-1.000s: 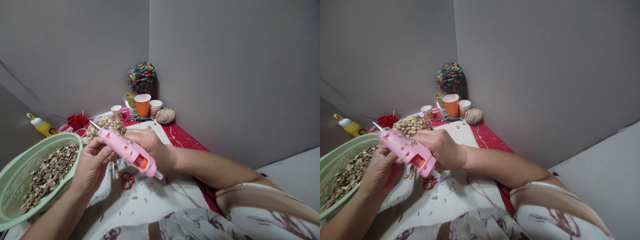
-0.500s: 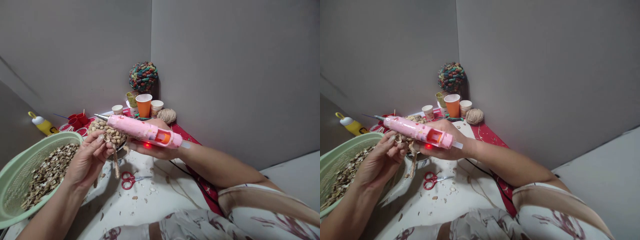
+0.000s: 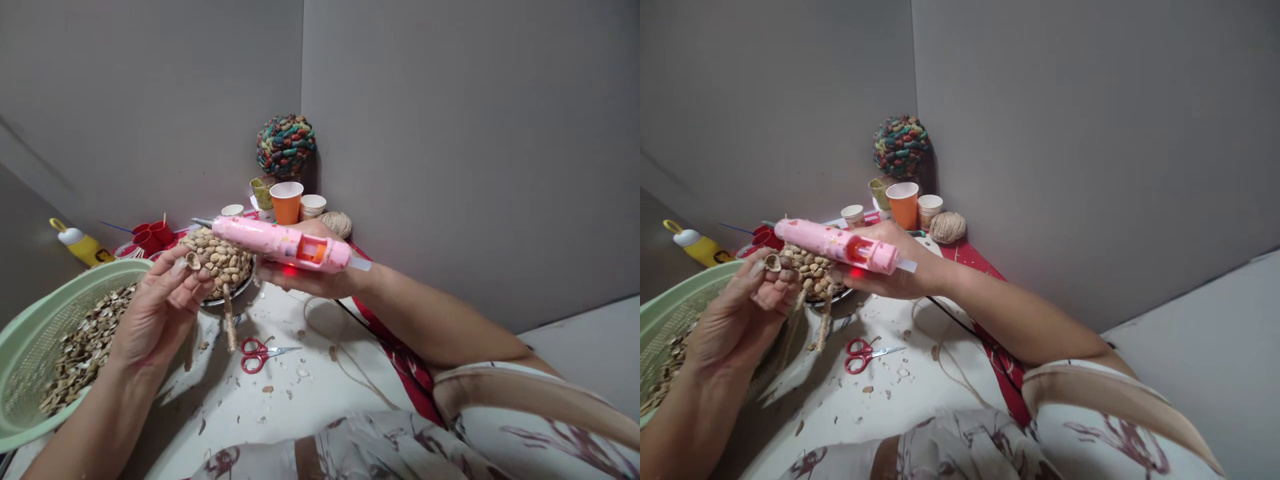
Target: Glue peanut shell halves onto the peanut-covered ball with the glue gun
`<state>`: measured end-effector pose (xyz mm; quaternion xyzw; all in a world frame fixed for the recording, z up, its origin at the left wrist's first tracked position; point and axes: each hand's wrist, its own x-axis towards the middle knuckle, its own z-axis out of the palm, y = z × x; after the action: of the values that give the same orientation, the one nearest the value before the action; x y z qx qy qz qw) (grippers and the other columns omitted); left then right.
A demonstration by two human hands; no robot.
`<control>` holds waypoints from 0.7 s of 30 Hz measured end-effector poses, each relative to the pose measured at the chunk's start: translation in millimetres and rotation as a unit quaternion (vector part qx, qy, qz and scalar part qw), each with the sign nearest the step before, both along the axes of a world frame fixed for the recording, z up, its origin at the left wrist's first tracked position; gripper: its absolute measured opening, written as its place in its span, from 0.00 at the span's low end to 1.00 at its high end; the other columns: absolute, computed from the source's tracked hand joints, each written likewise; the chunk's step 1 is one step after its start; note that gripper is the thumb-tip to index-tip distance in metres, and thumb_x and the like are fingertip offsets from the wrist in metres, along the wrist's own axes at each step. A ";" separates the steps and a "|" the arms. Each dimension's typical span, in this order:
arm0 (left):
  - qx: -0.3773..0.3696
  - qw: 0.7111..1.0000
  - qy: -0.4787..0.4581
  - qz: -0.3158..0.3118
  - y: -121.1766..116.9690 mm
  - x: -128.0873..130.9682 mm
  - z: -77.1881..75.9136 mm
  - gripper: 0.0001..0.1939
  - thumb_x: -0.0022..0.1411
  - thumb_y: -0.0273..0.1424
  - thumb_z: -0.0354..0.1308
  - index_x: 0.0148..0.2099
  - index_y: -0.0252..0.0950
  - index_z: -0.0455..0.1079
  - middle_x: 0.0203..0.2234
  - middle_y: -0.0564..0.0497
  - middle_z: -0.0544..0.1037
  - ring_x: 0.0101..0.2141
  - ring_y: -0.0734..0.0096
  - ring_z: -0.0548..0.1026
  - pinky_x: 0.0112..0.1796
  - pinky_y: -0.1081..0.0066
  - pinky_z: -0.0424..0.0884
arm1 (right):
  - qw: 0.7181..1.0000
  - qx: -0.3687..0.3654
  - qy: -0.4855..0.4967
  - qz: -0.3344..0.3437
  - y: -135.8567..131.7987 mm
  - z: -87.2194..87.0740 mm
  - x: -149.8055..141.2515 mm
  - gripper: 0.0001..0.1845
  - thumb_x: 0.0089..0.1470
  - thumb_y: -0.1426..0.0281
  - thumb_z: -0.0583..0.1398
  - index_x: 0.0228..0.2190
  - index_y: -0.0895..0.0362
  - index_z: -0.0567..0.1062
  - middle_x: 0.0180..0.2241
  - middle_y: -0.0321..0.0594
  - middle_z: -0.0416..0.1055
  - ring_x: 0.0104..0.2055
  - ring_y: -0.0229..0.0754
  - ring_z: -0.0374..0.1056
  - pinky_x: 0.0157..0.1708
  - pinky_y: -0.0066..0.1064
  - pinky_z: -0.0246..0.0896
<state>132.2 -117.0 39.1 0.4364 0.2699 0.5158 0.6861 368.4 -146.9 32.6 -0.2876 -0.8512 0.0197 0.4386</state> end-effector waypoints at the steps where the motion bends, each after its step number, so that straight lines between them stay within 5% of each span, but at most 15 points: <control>1: 0.007 1.000 -0.001 0.000 0.8 -0.6 -0.7 0.17 0.43 0.29 0.79 0.37 0.36 0.80 0.28 0.55 0.82 0.28 0.77 0.80 0.34 0.81 0.81 | 1.000 0.002 0.006 -0.005 -1.2 1.2 0.3 0.15 0.64 0.68 0.56 0.25 0.58 0.65 0.26 0.36 0.66 0.30 0.33 0.61 0.37 0.28 0.64; 9: 0.038 0.999 -0.002 0.004 3.4 -0.8 -3.8 0.15 0.44 0.29 0.78 0.37 0.35 0.81 0.30 0.53 0.83 0.29 0.76 0.81 0.36 0.79 0.81 | 1.000 -0.003 0.010 0.018 -15.6 6.7 -4.2 0.13 0.68 0.62 0.55 0.38 0.59 0.72 0.36 0.42 0.72 0.41 0.38 0.69 0.45 0.29 0.67; 15: 0.085 0.996 -0.002 0.020 1.3 -4.3 -0.4 0.12 0.47 0.29 0.77 0.35 0.38 0.81 0.29 0.54 0.83 0.30 0.77 0.80 0.31 0.82 0.79 | 0.998 0.062 -0.002 0.033 -21.0 4.9 -11.8 0.17 0.66 0.61 0.57 0.29 0.60 0.67 0.25 0.35 0.63 0.27 0.32 0.58 0.30 0.25 0.58; 21: 0.139 0.989 0.016 0.045 -1.0 -5.6 0.6 0.11 0.48 0.29 0.77 0.34 0.37 0.81 0.30 0.54 0.83 0.29 0.78 0.80 0.29 0.82 0.78 | 0.995 0.092 0.005 0.027 -20.8 3.5 -15.8 0.17 0.64 0.62 0.60 0.28 0.60 0.66 0.24 0.33 0.62 0.27 0.31 0.57 0.30 0.24 0.55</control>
<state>126.6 -118.0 39.8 0.5235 0.2260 0.5717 0.5899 352.6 -167.7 36.1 -0.2227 -0.8549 -0.0453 0.4664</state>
